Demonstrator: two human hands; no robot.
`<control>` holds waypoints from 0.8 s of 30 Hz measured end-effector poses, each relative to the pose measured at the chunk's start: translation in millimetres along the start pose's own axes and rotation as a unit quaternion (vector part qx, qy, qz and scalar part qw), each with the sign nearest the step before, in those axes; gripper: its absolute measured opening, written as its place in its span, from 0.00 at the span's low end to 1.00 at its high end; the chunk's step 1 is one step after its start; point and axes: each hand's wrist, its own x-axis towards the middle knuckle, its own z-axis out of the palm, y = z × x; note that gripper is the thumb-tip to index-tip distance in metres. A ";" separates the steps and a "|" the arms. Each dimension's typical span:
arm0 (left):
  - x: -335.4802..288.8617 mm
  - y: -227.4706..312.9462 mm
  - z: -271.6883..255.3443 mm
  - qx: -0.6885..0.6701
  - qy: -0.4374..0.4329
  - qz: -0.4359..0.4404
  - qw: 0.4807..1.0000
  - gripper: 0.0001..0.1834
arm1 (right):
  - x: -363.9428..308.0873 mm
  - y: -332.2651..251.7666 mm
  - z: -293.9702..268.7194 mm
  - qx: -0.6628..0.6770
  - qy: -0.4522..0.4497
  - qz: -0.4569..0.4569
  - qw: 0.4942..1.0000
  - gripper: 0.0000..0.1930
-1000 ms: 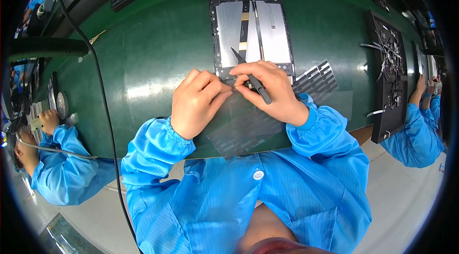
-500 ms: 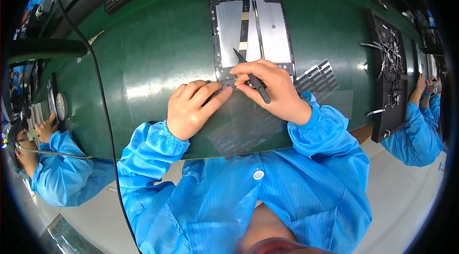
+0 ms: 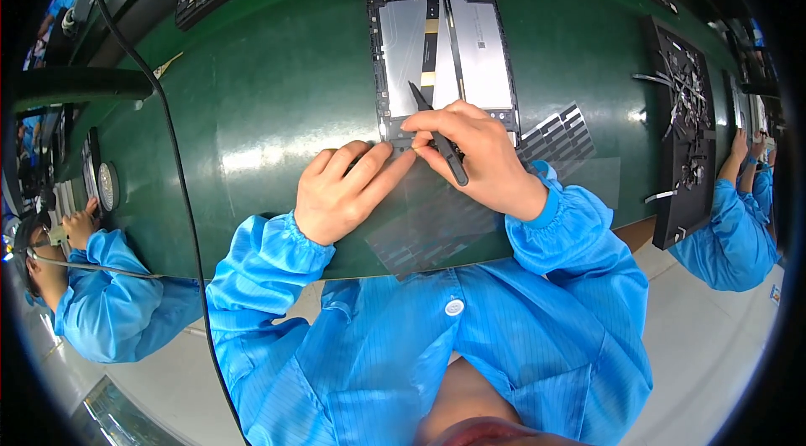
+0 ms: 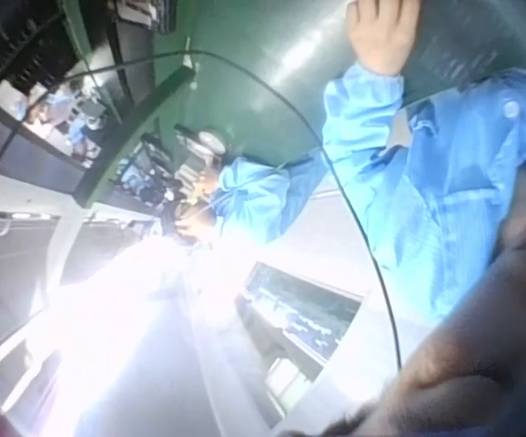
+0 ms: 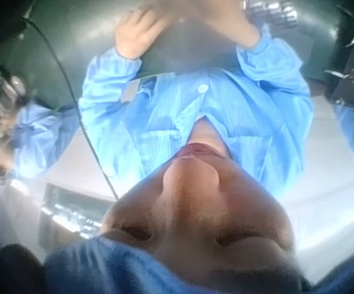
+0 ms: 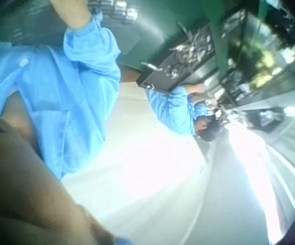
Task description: The person connects ribbon cables to electronic tablet screens and applies protective plastic films to the screens. The person uses tweezers to manipulate the ribbon cables and plastic films.
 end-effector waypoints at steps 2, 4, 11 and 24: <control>2.8 1.2 -1.0 -0.012 0.000 -0.009 1.000 0.27 | -2.0 -1.7 -1.4 -0.010 0.004 0.003 1.000 0.19; 4.0 0.8 -0.6 -0.021 0.000 -0.018 1.000 0.26 | -7.6 -0.3 0.2 -0.015 0.044 -0.024 0.999 0.19; 9.8 4.0 -3.4 -0.075 -0.015 -0.059 0.995 0.23 | -31.4 -8.9 -13.0 0.140 0.016 0.074 0.987 0.19; 11.0 -0.6 -4.7 -0.087 -0.019 -0.066 0.994 0.22 | -38.1 -0.1 -10.6 0.171 0.046 0.127 0.976 0.13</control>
